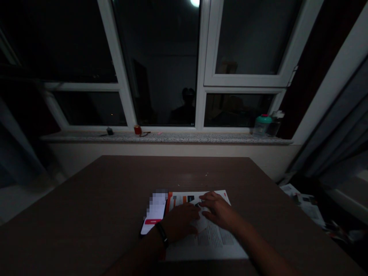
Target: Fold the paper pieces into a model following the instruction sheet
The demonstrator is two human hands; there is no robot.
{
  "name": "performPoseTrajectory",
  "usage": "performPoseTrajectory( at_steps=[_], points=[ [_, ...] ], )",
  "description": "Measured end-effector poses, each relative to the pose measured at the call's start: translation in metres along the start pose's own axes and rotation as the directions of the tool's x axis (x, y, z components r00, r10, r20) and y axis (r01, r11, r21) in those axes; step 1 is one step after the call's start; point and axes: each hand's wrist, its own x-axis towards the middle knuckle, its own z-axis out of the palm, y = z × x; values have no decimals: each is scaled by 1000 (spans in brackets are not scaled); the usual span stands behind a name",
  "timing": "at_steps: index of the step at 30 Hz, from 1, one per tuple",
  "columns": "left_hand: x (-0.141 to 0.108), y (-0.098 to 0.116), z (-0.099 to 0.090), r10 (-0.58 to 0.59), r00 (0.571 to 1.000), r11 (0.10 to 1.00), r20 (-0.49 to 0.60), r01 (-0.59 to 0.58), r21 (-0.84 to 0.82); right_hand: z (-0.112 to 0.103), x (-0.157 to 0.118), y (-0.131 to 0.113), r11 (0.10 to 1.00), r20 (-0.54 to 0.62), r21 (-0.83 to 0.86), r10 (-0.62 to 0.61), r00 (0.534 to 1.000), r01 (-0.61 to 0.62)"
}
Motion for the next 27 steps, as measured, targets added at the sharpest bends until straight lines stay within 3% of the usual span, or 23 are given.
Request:
performPoseTrajectory(
  at_steps=[27],
  points=[
    [-3, 6, -5, -15, 1000, 1000, -4, 15, 6, 0, 0, -2, 1000, 11, -11, 27, 1000, -27]
  ],
)
